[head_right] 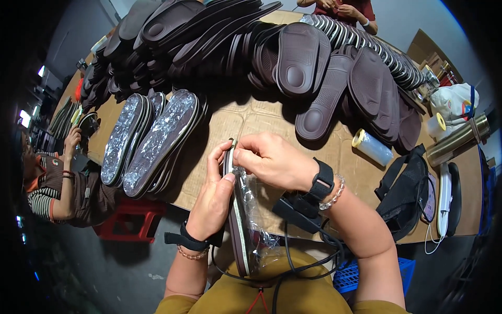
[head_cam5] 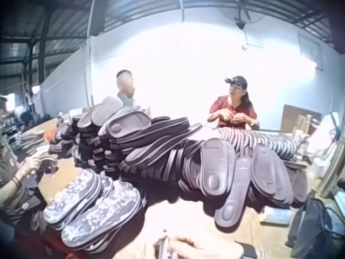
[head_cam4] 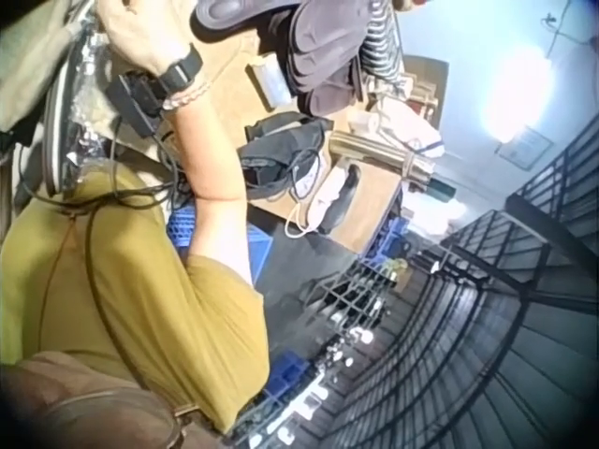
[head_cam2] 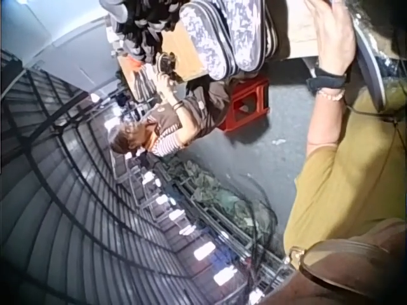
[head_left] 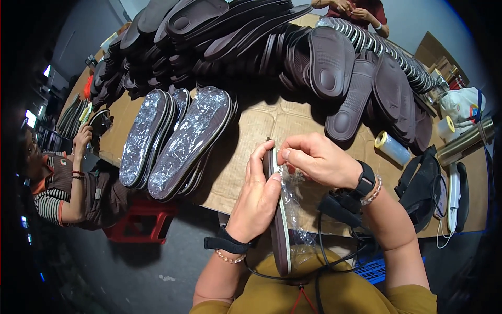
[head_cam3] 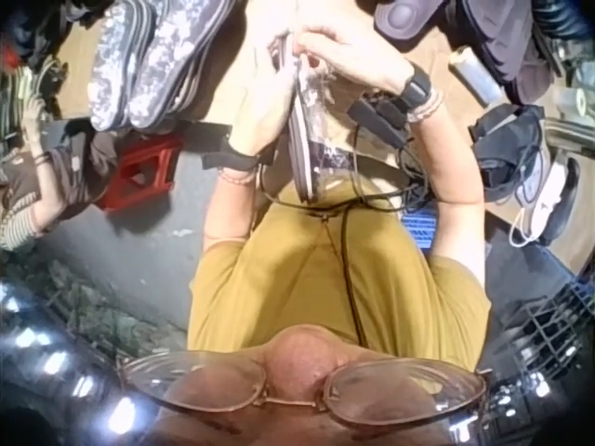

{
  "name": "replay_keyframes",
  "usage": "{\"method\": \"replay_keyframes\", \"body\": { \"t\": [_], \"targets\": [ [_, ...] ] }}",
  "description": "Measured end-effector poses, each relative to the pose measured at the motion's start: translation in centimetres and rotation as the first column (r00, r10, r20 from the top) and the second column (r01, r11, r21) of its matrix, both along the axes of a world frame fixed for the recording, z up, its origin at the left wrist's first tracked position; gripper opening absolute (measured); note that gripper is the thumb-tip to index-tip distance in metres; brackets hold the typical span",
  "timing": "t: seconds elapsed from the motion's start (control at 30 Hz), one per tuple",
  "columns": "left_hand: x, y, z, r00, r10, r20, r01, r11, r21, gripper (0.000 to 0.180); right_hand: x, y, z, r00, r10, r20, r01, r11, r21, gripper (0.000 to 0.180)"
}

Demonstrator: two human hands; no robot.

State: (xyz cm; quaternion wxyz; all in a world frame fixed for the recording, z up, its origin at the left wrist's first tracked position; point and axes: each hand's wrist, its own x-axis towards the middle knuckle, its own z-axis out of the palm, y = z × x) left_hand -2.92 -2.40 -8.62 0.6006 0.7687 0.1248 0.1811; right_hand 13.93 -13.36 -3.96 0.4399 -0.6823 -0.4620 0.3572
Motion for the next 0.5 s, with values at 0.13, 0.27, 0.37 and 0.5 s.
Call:
{"method": "replay_keyframes", "body": {
  "t": [0.13, 0.27, 0.37, 0.5],
  "targets": [
    [-0.1, -0.08, 0.04, 1.0, 0.008, -0.005, -0.008, 1.0, 0.001, 0.061, 0.27, 0.06, -0.07, 0.999, 0.004, 0.04, -0.001, 0.997, -0.077, 0.038],
    [-0.15, -0.21, 0.29, 0.999, 0.018, -0.03, -0.017, 1.0, 0.014, 0.061, 0.05, -0.18, 0.38, 1.0, 0.014, -0.013, -0.015, 0.993, -0.117, 0.026],
    [-0.15, -0.2, 0.44, 0.999, 0.018, -0.049, -0.018, 1.0, 0.007, 0.063, -0.21, -0.22, 0.65, 0.998, -0.02, -0.056, 0.013, 0.993, -0.119, 0.022],
    [-0.22, -0.12, 0.37, 0.999, 0.016, -0.036, -0.015, 0.999, 0.037, 0.067, -0.48, -0.23, 0.74, 0.993, -0.039, -0.108, 0.027, 0.994, -0.108, 0.019]
  ]
}}
